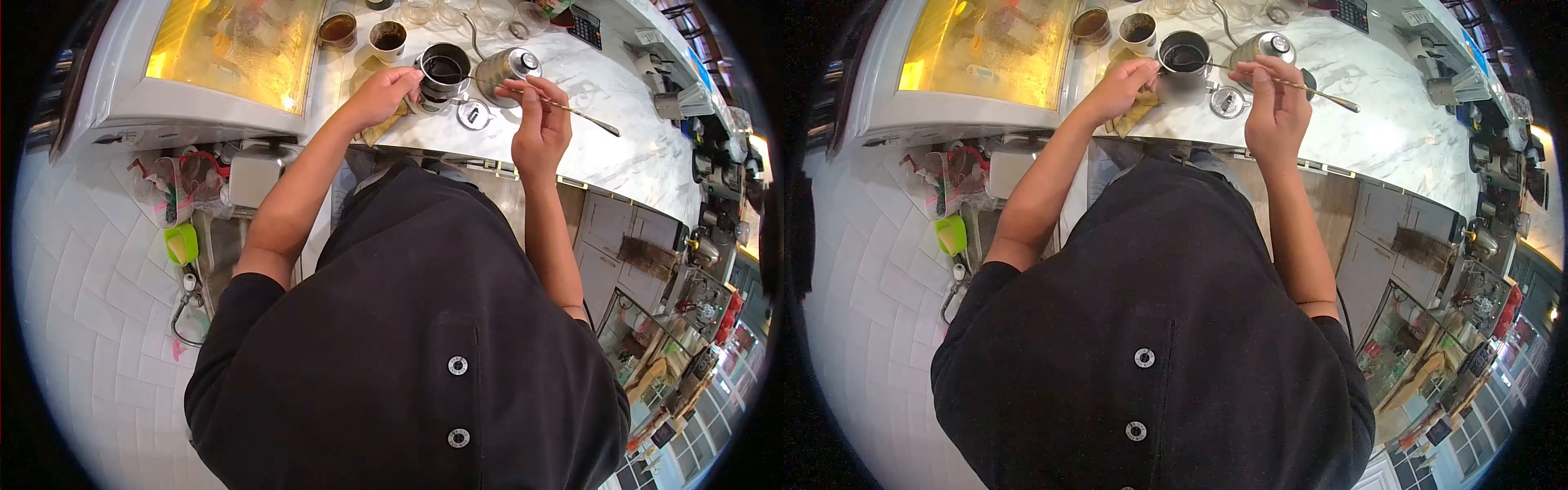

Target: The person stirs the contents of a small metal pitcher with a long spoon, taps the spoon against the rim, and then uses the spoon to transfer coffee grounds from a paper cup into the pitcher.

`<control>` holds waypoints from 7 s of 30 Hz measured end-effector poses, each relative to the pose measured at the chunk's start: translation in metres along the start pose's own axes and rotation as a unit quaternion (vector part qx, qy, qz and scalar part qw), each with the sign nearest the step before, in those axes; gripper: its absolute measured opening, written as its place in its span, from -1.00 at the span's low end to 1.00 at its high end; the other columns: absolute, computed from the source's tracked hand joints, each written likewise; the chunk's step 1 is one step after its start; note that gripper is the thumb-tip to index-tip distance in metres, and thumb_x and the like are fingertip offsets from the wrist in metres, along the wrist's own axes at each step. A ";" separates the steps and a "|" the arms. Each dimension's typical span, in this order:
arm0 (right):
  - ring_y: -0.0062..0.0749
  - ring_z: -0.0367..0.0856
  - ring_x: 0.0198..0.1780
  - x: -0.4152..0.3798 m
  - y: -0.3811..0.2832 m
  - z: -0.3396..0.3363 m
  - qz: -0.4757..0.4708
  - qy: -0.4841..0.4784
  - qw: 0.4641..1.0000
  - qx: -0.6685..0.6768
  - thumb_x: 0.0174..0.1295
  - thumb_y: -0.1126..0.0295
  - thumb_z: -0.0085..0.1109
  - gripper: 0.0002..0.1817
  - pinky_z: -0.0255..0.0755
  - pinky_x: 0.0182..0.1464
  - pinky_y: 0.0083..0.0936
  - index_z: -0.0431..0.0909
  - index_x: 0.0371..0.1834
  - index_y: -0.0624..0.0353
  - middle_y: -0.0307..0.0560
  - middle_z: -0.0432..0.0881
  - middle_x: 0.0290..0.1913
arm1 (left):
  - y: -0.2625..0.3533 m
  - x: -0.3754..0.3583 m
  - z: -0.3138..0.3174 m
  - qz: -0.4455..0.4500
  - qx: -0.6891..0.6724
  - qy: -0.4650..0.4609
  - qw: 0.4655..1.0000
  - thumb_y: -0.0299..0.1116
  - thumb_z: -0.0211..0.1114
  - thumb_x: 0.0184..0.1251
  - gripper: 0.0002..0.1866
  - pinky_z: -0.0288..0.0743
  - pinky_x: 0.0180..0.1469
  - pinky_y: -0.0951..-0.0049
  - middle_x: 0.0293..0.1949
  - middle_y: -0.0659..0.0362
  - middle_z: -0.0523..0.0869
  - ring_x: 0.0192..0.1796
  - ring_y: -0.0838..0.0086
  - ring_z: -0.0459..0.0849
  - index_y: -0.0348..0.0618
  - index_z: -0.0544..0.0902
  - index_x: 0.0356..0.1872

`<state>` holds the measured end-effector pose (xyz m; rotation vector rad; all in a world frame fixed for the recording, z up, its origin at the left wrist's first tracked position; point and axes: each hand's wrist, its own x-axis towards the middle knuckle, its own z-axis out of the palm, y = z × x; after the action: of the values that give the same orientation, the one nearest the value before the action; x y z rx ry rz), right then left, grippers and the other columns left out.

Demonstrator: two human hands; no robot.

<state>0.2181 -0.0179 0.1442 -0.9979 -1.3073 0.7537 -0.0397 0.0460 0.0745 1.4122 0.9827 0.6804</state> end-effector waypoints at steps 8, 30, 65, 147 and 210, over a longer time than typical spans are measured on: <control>-0.26 0.84 -0.07 -0.016 0.032 0.002 0.033 0.007 0.999 -0.007 0.59 0.57 0.02 -0.83 0.64 -0.01 -0.46 0.49 0.16 0.29 0.11 0.79 -0.08 | -0.034 -0.001 0.013 -0.029 -0.004 0.015 0.999 -0.09 0.00 0.75 -0.57 0.42 0.12 0.44 -0.30 0.23 0.64 -0.13 0.49 0.56 -0.16 0.53 -0.34; -0.28 0.83 -0.03 -0.028 0.047 0.004 0.071 0.004 0.997 0.002 0.59 0.58 0.02 -0.83 0.62 0.05 -0.46 0.50 0.14 0.32 0.10 0.79 -0.06 | -0.073 -0.001 0.026 -0.028 0.028 0.078 0.996 -0.10 0.10 0.67 -0.57 0.45 -0.13 0.45 -0.39 0.26 0.65 -0.29 0.55 0.53 -0.21 0.60 -0.36; 0.07 0.78 0.06 -0.048 0.104 -0.163 0.274 0.073 0.947 0.150 0.56 0.57 -0.17 -0.69 0.59 0.30 -0.17 0.18 0.31 0.28 0.37 0.69 0.05 | -0.090 0.008 0.180 -0.124 0.120 0.305 0.937 -0.20 0.39 0.44 -0.73 0.56 -0.24 0.32 -0.45 0.16 0.73 -0.39 0.40 0.69 -0.12 0.69 0.01; 0.37 0.67 0.23 -0.057 0.043 -0.055 0.223 0.200 0.892 0.339 0.58 0.51 -0.10 -0.84 0.49 0.45 0.13 0.33 0.14 0.19 0.56 0.60 0.17 | -0.095 -0.054 0.050 -0.073 -0.071 0.173 0.980 -0.19 0.31 0.57 -0.68 0.52 -0.06 0.49 -0.27 0.23 0.69 -0.22 0.57 0.60 -0.24 0.64 0.08; -0.22 0.84 -0.13 0.006 0.005 -0.006 0.125 0.011 0.991 -0.049 0.54 0.58 -0.04 -0.75 0.65 -0.01 -0.43 0.36 0.22 0.34 0.14 0.78 -0.16 | -0.075 -0.018 0.041 -0.017 -0.003 0.191 0.981 -0.29 0.40 0.50 -0.69 0.55 -0.03 0.50 -0.21 0.23 0.76 -0.17 0.59 0.67 -0.24 0.66 0.12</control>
<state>0.2250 -0.0110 0.1419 -1.2622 -1.2234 0.8715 -0.0250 0.0041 -0.0005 1.2794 1.2992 0.9502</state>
